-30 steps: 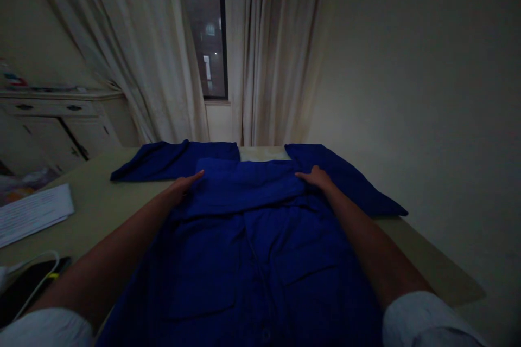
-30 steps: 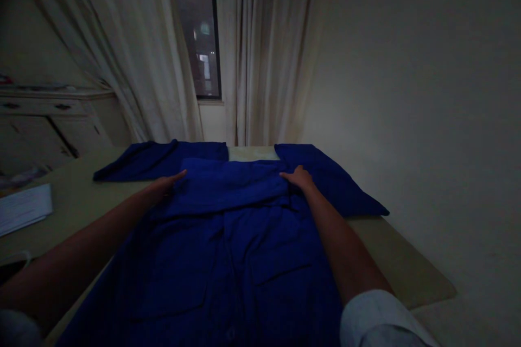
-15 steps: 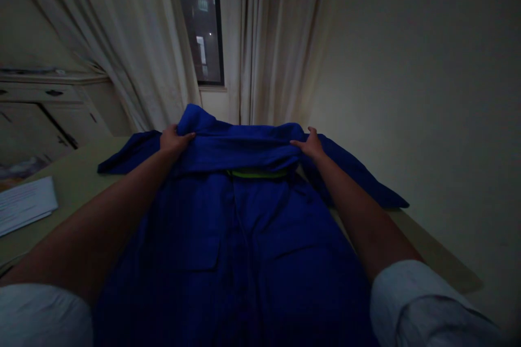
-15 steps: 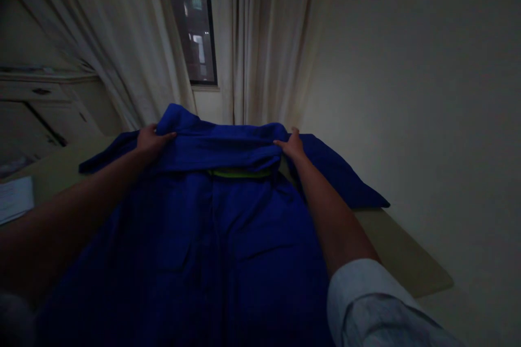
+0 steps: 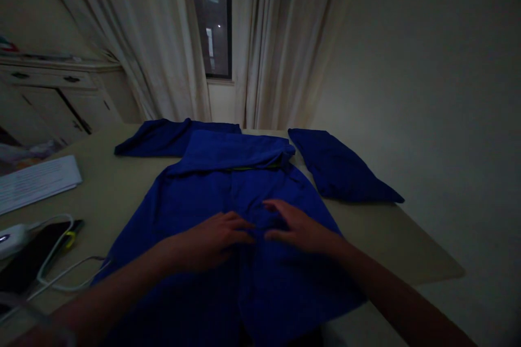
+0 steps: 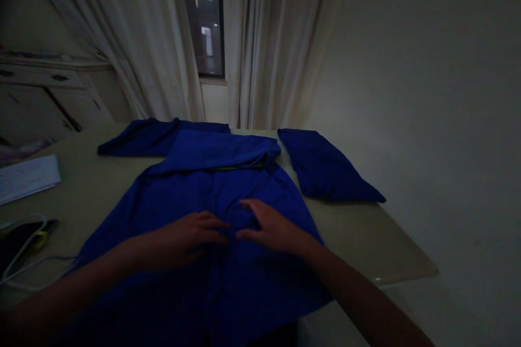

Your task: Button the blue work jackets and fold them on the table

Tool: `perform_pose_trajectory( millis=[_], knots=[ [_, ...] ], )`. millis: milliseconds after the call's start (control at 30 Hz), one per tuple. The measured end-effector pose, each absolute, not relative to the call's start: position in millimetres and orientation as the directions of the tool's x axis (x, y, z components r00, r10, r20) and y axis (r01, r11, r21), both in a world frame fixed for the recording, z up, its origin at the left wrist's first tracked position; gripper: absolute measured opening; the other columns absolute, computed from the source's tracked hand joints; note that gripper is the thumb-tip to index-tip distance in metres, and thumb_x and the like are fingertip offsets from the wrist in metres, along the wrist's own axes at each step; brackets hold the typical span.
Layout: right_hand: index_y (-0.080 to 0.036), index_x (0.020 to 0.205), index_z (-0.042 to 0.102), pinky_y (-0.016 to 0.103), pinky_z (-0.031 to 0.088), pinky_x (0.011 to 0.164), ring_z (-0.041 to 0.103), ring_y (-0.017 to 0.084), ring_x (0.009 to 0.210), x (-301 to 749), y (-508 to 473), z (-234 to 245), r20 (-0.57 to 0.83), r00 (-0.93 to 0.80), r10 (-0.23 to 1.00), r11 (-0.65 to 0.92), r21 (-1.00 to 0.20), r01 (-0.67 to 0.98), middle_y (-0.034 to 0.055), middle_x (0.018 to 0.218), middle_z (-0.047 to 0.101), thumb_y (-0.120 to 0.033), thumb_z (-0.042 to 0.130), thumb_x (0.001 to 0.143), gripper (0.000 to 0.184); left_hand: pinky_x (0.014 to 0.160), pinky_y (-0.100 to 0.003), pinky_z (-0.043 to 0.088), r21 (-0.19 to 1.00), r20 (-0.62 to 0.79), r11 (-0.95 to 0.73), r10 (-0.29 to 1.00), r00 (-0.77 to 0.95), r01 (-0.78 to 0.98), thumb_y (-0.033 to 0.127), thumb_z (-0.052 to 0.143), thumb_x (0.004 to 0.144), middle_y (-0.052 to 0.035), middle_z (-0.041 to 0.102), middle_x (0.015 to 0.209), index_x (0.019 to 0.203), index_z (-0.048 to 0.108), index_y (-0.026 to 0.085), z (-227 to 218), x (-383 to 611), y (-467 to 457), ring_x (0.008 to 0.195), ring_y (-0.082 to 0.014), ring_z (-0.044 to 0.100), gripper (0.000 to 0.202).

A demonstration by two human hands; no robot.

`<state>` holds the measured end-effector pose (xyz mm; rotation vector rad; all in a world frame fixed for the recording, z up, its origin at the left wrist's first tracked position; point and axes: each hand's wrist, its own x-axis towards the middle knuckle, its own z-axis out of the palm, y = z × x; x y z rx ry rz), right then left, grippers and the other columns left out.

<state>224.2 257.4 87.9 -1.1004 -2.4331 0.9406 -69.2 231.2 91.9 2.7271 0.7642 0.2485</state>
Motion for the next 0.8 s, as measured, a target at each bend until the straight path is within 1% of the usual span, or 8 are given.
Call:
perform_pose_trajectory(
  millis=[133, 233, 367, 433, 500, 567, 667, 800],
  knots=[
    [-0.023, 0.166, 0.025, 0.049, 0.032, 0.124, 0.037, 0.036, 0.151, 222, 180, 85, -0.169, -0.788, 0.592, 0.510, -0.679, 0.529, 0.0158, 0.167, 0.035, -0.067, 0.083, 0.075, 0.117, 0.099, -0.038, 0.055, 0.255, 0.214, -0.703, 0.711, 0.670, 0.664, 0.016, 0.056, 0.098, -0.0047, 0.078, 0.115, 0.113, 0.075, 0.027, 52, -80, 189, 0.111, -0.0223, 0.071, 0.026],
    [-0.022, 0.168, 0.020, 0.055, 0.020, 0.128, 0.026, 0.038, 0.156, 233, 157, 76, -0.144, -0.776, 0.614, 0.595, -0.561, 0.576, 0.0172, 0.171, 0.026, -0.064, 0.087, 0.069, 0.127, 0.104, -0.036, 0.055, 0.298, 0.311, -0.596, 0.799, 0.515, 0.745, 0.021, 0.045, 0.105, -0.0059, 0.074, 0.131, 0.129, 0.070, 0.025, 31, -98, 168, 0.121, -0.0202, 0.069, 0.035],
    [-0.026, 0.168, 0.018, 0.063, 0.011, 0.127, 0.022, 0.038, 0.158, 276, 139, 58, -0.009, -0.666, 0.746, 0.634, -0.296, 0.714, 0.0152, 0.170, 0.028, -0.045, 0.084, 0.073, 0.118, 0.118, -0.047, 0.044, 0.199, 0.238, -0.609, 0.790, 0.565, 0.767, 0.036, 0.052, 0.103, -0.0046, 0.057, 0.155, 0.155, 0.049, 0.034, 23, -126, 117, 0.140, -0.0242, 0.056, 0.052],
    [-0.028, 0.168, 0.018, 0.064, 0.016, 0.126, 0.027, 0.036, 0.156, 301, 128, 47, 0.076, -0.608, 0.791, 0.610, -0.190, 0.769, 0.0138, 0.168, 0.033, -0.030, 0.077, 0.075, 0.110, 0.122, -0.056, 0.035, 0.102, 0.249, -0.573, 0.806, 0.537, 0.813, 0.047, 0.064, 0.094, -0.0068, 0.046, 0.163, 0.162, 0.035, 0.035, 18, -136, 89, 0.147, -0.0312, 0.048, 0.076],
    [-0.028, 0.167, 0.022, 0.060, 0.025, 0.124, 0.039, 0.033, 0.151, 316, 119, 37, 0.143, -0.571, 0.808, 0.588, -0.133, 0.798, 0.0131, 0.163, 0.043, -0.017, 0.067, 0.076, 0.102, 0.124, -0.059, 0.029, 0.004, 0.311, -0.540, 0.801, 0.512, 0.842, 0.046, 0.073, 0.084, -0.0075, 0.042, 0.165, 0.164, 0.031, 0.036, 8, -137, 68, 0.148, -0.0356, 0.046, 0.091],
    [-0.026, 0.165, 0.029, 0.058, 0.031, 0.123, 0.047, 0.031, 0.145, 313, 112, 29, 0.203, -0.547, 0.812, 0.573, -0.101, 0.813, 0.0136, 0.158, 0.050, -0.012, 0.063, 0.076, 0.096, 0.125, -0.053, 0.029, -0.063, 0.392, -0.516, 0.775, 0.496, 0.854, 0.033, 0.072, 0.081, -0.0061, 0.045, 0.164, 0.162, 0.036, 0.035, -4, -127, 60, 0.146, -0.0339, 0.048, 0.089],
    [-0.023, 0.161, 0.039, 0.057, 0.033, 0.122, 0.049, 0.032, 0.143, 278, 106, 24, 0.259, -0.606, 0.752, 0.640, -0.065, 0.766, 0.0145, 0.157, 0.051, -0.014, 0.067, 0.077, 0.089, 0.124, -0.047, 0.030, -0.074, 0.445, -0.489, 0.764, 0.468, 0.869, 0.018, 0.063, 0.079, -0.0065, 0.053, 0.158, 0.157, 0.049, 0.030, -14, -101, 64, 0.143, -0.0299, 0.052, 0.080],
    [-0.023, 0.147, 0.059, 0.044, 0.052, 0.102, 0.068, 0.026, 0.117, 229, 109, 29, 0.332, -0.661, 0.673, 0.724, -0.113, 0.680, 0.0113, 0.134, 0.071, -0.008, 0.057, 0.089, 0.059, 0.125, -0.056, 0.026, -0.032, 0.426, -0.499, 0.777, 0.464, 0.866, 0.028, 0.063, 0.081, -0.0125, 0.051, 0.159, 0.151, 0.055, 0.022, -10, -68, 70, 0.144, -0.0342, 0.050, 0.071]
  ],
)
